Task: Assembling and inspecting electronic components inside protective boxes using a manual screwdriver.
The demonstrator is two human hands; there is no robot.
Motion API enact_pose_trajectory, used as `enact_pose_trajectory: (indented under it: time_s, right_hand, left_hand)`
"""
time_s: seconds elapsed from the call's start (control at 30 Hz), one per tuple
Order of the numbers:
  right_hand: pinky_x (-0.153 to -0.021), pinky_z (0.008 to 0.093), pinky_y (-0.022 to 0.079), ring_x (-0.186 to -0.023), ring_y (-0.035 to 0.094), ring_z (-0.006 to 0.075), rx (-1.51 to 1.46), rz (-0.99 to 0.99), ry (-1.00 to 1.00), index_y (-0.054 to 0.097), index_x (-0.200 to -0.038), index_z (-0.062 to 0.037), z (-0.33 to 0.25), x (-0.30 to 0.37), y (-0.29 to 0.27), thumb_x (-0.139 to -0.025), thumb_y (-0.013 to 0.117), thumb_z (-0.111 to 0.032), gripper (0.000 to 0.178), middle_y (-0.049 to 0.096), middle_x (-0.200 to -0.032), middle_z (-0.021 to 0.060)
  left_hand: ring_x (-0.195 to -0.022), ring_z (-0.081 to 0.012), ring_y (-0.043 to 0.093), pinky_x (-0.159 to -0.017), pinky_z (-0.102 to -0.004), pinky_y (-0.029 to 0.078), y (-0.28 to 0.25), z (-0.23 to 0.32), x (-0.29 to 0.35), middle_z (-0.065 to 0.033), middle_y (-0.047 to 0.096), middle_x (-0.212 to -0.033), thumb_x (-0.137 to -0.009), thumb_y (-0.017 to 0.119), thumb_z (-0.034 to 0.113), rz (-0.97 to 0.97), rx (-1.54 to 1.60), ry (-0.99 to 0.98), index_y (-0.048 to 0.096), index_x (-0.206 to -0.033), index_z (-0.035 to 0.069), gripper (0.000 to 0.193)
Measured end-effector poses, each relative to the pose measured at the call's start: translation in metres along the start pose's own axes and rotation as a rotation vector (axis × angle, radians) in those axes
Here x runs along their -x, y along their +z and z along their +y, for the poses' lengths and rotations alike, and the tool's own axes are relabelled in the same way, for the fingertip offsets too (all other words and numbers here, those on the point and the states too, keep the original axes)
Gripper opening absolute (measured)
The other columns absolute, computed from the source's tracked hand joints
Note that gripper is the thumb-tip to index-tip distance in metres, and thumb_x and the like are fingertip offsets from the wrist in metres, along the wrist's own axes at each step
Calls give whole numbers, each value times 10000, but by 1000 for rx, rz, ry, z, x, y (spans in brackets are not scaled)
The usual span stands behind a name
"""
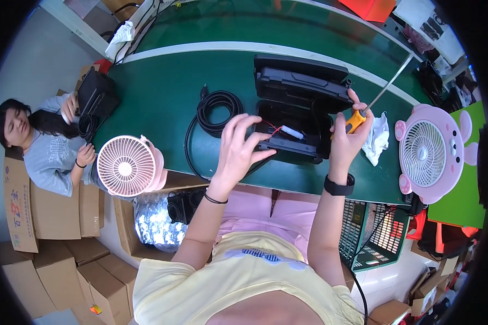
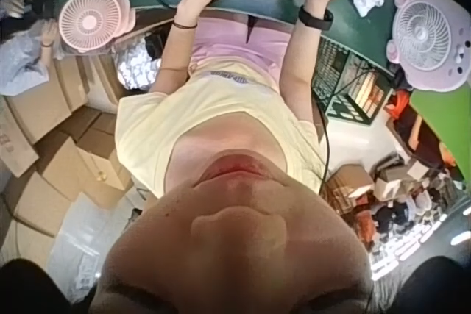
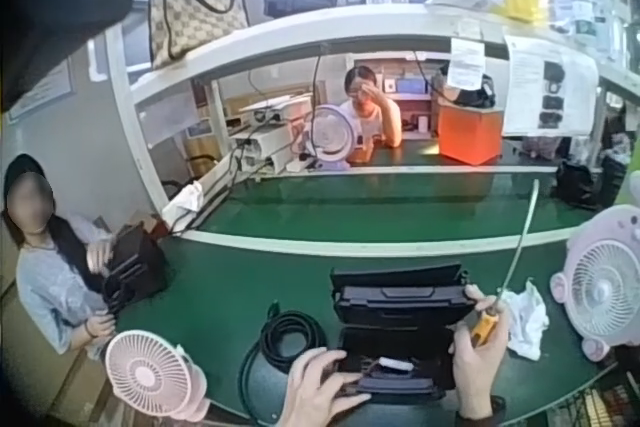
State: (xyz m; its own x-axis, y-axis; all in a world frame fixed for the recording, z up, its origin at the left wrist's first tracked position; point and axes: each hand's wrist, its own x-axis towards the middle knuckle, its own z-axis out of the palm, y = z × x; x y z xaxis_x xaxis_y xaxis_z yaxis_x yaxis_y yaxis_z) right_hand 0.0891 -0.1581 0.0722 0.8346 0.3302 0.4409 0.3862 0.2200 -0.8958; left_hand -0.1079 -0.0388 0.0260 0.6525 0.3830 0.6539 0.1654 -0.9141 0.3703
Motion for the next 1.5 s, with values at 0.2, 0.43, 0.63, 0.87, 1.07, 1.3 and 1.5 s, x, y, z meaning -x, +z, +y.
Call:
enact_pose_trajectory:
  time_s: [0.2,0.43,0.63,0.87,1.07,1.3,1.5]
  right_hand:
    - [-510,164,452,-883,643,96,16,-104,38,484,-1099,-85,-13,5,-16,-873,575,81,295,633,-1320,147]
    - [-1068,373,432,-1294,587,288,150,-159,-40,549,-1107,-48,-12,29,-27,-910,578,73,234,699,-1163,158]
    - [-564,175,480,-956,711,126,53,-134,105,579,-1070,-56,7,40,-25,-945,635,-27,140,691,-1212,195]
    - [-532,166,467,-931,711,129,35,-137,105,565,-1107,-54,17,36,-27,-960,629,-42,161,624,-1326,223]
    - [-543,162,479,-1026,711,175,2,-131,116,562,-1116,-51,22,35,-26,-964,632,-50,168,583,-1377,227]
    - [-544,161,479,-971,713,145,-11,-141,102,563,-1108,-58,18,33,-23,-964,632,-50,160,581,-1383,224]
    - [-537,161,466,-847,683,84,-52,-137,151,561,-1118,-64,19,28,-21,-958,633,-41,177,579,-1389,210]
  left_hand:
    - [-1221,-381,523,-939,-457,517,10,10,-2,-158,436,-1401,-703,875,127,53,255,-253,637,-1114,66,479]
    - [-1300,-342,488,-1065,-467,485,35,16,1,-176,295,-1505,-787,848,87,245,618,-471,349,-1333,79,740]
    - [-1331,-339,469,-1136,-444,423,45,14,-6,-201,315,-1498,-839,756,-12,321,692,-446,358,-1223,61,559]
    - [-1278,-337,512,-1056,-404,476,31,15,0,-213,391,-1430,-862,712,-2,175,457,-387,490,-1217,40,421]
    - [-1266,-320,516,-1043,-391,450,23,26,-4,-182,401,-1441,-899,663,33,232,588,-436,617,-1207,88,316]
    - [-1287,-380,492,-1083,-446,398,16,10,-19,-189,407,-1426,-940,665,138,223,589,-391,621,-1102,86,176]
    - [-1341,-322,442,-1110,-464,364,28,-5,-32,-156,427,-1426,-879,738,139,235,727,-440,541,-1227,87,403]
